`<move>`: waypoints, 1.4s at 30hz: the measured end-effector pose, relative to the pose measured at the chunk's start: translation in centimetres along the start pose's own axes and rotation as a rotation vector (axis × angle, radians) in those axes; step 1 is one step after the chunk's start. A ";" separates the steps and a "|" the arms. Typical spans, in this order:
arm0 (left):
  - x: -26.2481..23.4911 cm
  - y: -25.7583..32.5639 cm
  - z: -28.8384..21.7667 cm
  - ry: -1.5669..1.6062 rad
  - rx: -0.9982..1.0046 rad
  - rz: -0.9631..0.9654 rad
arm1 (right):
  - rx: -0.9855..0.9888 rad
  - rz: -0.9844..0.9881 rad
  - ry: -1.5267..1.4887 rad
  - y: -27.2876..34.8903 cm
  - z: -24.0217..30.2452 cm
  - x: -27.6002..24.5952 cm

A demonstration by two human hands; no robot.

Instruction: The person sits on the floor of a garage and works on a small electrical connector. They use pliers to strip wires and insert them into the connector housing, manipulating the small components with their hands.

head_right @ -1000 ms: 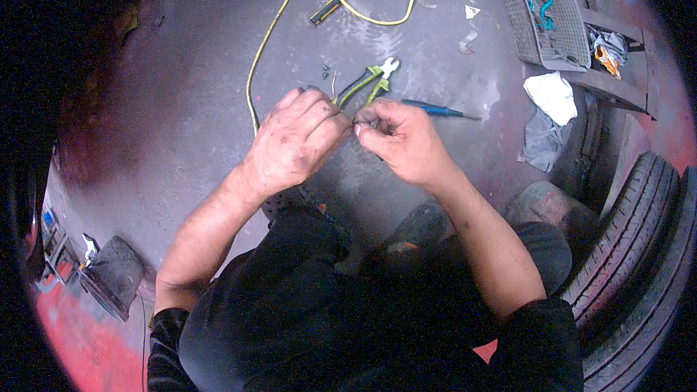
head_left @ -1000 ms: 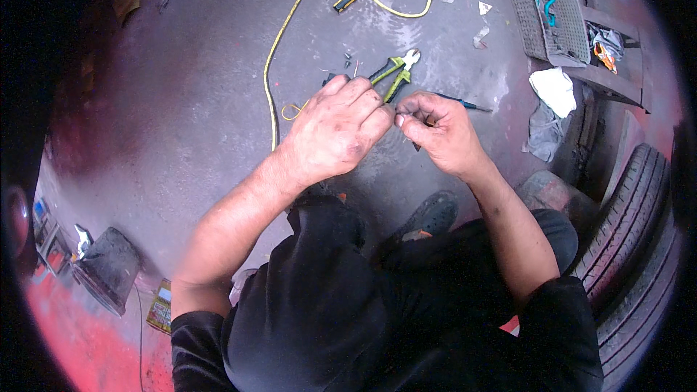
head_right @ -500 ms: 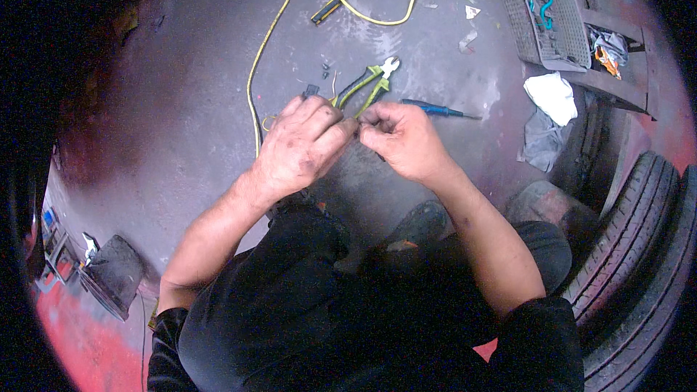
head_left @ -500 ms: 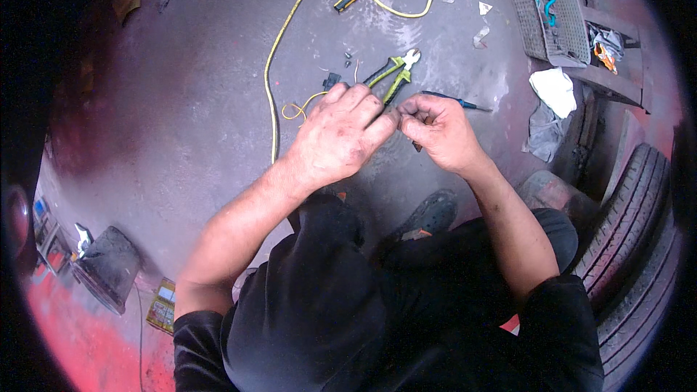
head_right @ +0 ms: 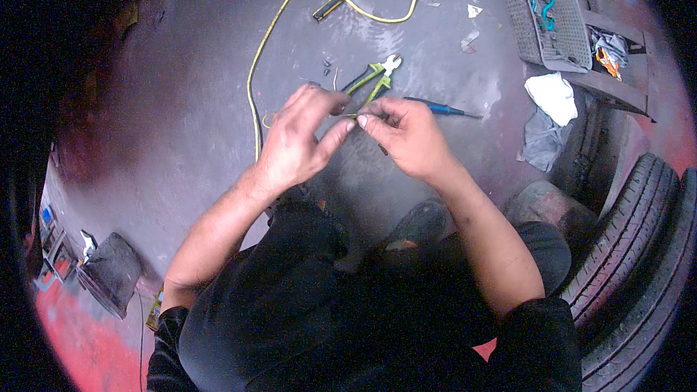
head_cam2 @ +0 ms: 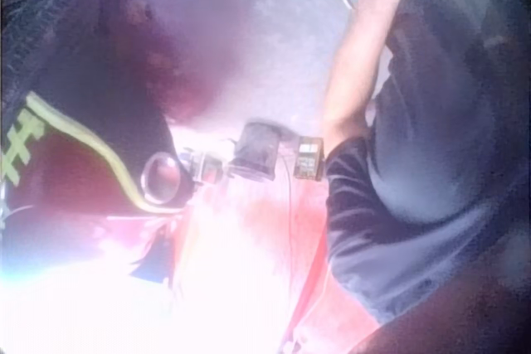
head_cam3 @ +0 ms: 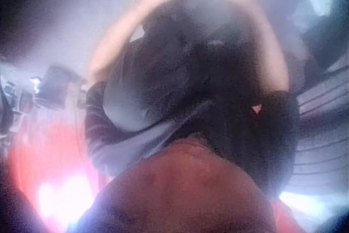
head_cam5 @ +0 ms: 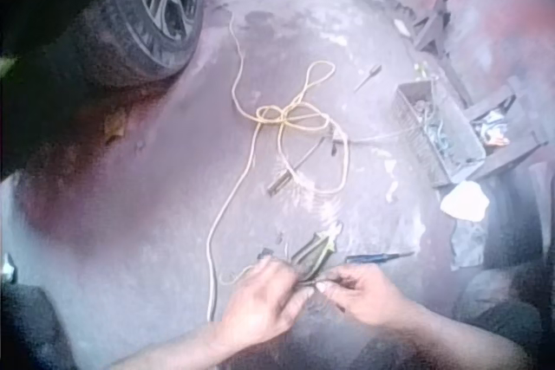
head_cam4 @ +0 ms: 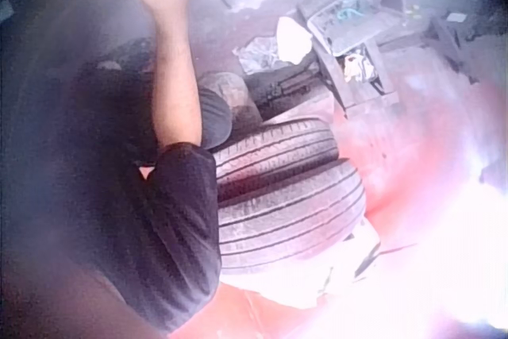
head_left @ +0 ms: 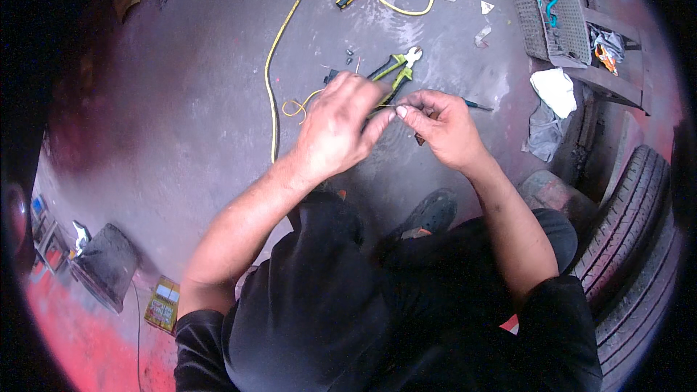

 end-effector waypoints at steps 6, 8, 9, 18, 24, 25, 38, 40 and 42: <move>-0.5 -0.2 -1.1 -0.239 0.364 0.213 | 0.049 0.069 -0.024 0.2 1.3 0.3; -0.3 -0.4 1.0 0.175 -0.119 0.169 | -0.129 -0.012 0.165 0.3 2.5 0.2; 1.2 0.7 2.2 0.587 -0.613 0.120 | -0.292 -0.078 0.322 0.4 3.4 0.2; -0.2 0.9 0.2 0.077 -0.157 0.006 | -0.155 -0.051 0.174 0.5 1.6 0.0; -0.8 -0.2 -2.0 -0.261 0.414 0.207 | 0.156 0.126 -0.051 0.3 1.6 0.0; -0.9 -0.5 -2.0 -0.259 0.429 0.211 | 0.182 0.134 -0.065 0.3 1.6 -0.1; 1.0 1.5 0.8 0.209 -0.330 0.083 | 0.127 -0.081 -0.084 0.3 1.1 -0.7; 0.2 0.6 -0.3 -0.064 0.142 0.094 | 0.195 0.024 -0.082 -0.8 0.3 -1.9; 0.0 0.6 -1.1 -0.180 0.263 0.193 | 0.225 0.145 -0.101 -0.8 0.3 -1.3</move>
Point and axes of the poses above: each hand's wrist, its own y-axis away from the middle knuckle, its own x-axis out of the palm, z = x × y, the point moved 6 cm from there along -y, towards the middle knuckle, and after that the axes turned 3 degrees about x, right-handed, at the moved point
